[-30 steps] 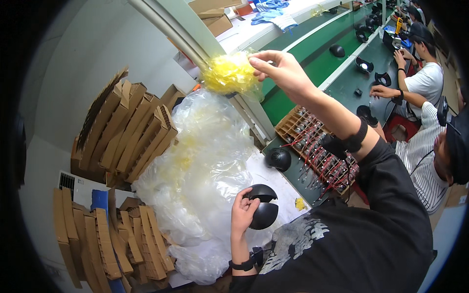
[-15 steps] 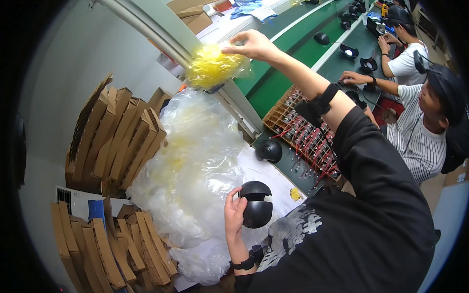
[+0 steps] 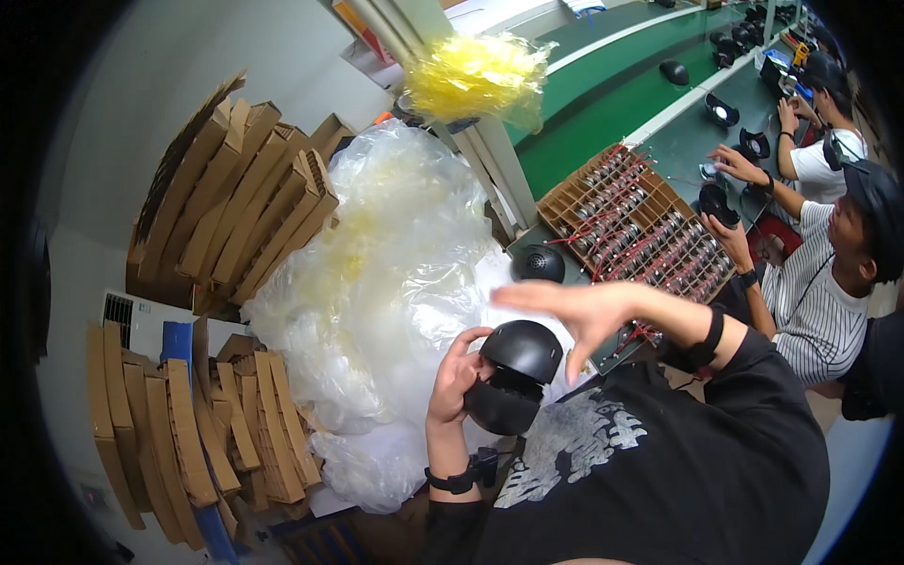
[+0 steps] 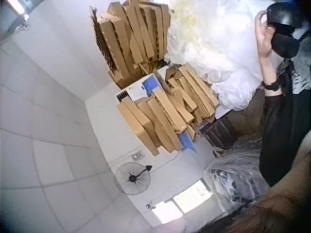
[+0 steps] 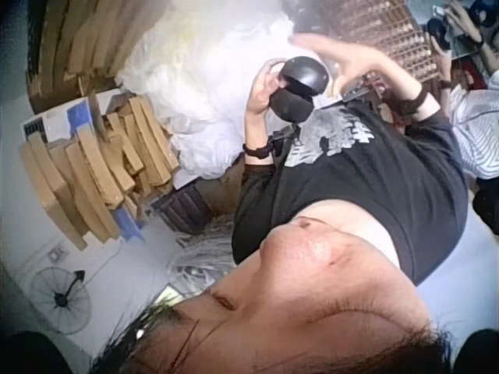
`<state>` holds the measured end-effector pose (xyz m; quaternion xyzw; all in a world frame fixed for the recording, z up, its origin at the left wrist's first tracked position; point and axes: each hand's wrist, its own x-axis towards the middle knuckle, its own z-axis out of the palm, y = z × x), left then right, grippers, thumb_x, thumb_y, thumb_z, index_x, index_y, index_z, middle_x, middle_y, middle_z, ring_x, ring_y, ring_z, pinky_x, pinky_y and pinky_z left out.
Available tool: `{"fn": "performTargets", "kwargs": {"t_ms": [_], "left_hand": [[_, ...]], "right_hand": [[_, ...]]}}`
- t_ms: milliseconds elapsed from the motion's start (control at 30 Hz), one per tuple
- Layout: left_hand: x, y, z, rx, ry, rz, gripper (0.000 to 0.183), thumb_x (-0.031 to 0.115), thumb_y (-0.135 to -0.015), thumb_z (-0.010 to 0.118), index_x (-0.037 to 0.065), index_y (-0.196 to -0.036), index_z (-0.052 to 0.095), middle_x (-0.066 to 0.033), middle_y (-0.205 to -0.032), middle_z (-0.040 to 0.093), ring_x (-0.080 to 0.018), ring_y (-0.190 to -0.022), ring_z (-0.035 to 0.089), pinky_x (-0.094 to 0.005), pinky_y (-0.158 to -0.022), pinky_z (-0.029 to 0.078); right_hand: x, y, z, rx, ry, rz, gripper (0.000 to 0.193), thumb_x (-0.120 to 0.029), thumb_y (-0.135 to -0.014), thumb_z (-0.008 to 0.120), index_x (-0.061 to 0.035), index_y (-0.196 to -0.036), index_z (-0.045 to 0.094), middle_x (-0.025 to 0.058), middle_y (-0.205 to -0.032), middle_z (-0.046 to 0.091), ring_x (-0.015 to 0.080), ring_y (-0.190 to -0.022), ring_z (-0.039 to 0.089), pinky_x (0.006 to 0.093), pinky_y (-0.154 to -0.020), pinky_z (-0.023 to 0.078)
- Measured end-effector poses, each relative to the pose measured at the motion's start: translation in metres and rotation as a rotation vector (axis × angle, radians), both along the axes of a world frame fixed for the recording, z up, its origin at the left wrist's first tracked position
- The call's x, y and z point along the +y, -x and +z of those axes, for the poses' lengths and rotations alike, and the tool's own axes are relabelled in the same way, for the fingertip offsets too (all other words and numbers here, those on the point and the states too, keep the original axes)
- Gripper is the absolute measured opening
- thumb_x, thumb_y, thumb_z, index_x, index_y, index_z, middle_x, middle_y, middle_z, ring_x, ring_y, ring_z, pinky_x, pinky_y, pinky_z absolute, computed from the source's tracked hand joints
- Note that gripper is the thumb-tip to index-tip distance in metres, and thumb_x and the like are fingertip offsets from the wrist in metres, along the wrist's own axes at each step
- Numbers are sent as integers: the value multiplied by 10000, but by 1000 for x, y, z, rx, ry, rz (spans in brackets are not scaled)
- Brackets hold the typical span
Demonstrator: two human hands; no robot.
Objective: Assembling and inspecting black spherical plastic components at a factory workstation.
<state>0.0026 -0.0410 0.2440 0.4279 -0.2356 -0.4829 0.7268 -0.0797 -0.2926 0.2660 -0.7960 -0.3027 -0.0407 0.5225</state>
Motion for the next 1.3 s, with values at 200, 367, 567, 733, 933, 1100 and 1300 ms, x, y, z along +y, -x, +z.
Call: {"fn": "performTargets", "kwargs": {"t_ms": [200, 367, 567, 733, 933, 1100, 1300], "left_hand": [[-8, -11, -2, 132, -7, 73, 800, 484, -855, 574, -24, -1367, 228, -42, -727, 466, -96, -550, 414, -241, -768, 390], [-13, -34, -39, 660, 365, 223, 481, 450, -943, 355, 32, -943, 592, -17, -681, 401, -168, -589, 426, -384, -906, 404], [-61, -70, -66, 703, -93, 591, 294, 323, -912, 429, 107, -968, 621, -77, -979, 643, -265, -911, 615, -457, -864, 486], [-76, -99, -156, 730, -74, 637, 443, 282, -896, 273, 65, -1105, 598, -121, -1112, 617, -311, -1042, 585, -510, -948, 440], [-136, -21, -240, 758, -335, 250, 574, 489, -967, 224, 70, -1247, 498, -101, -1252, 544, -269, -1160, 514, -462, -1021, 372], [-137, -8, -243, 354, -763, 188, 534, 475, -968, 302, 51, -1221, 504, -151, -1217, 541, -279, -1102, 534, -426, -967, 410], [-134, -6, -81, 38, -124, -24, 372, 232, -926, 539, -17, -1199, 499, -113, -1069, 583, -132, -976, 545, -253, -827, 431]], "right_hand": [[-4, 11, -28, 222, -269, -189, 962, -260, -651, 815, -24, -1399, 258, 135, -1366, 386, 250, -1248, 399, 381, -1051, 315], [0, 26, -91, 762, -1246, -325, 748, -299, -811, 694, -74, -1383, 267, 98, -1303, 444, 194, -1163, 486, 360, -965, 442], [1, 53, -109, 1165, -1463, -395, 422, -268, -863, 604, -75, -1225, 505, 90, -1236, 529, 209, -1022, 581, 385, -907, 454], [-7, 106, -74, 1117, -1238, -217, 575, -208, -798, 676, 5, -1276, 438, 107, -1208, 564, 215, -1075, 571, 368, -969, 428], [-27, 76, -88, 941, -1816, -436, 384, -424, -911, 448, -105, -1080, 580, 82, -1017, 636, 222, -887, 610, 365, -713, 512], [-33, 75, -88, 950, -1803, -442, 375, -432, -902, 462, -114, -1055, 588, 83, -982, 642, 229, -849, 616, 372, -683, 515], [-41, 69, -94, 1047, -1645, -434, 351, -420, -884, 508, -103, -997, 608, 74, -997, 647, 205, -902, 610, 375, -746, 490]]}}
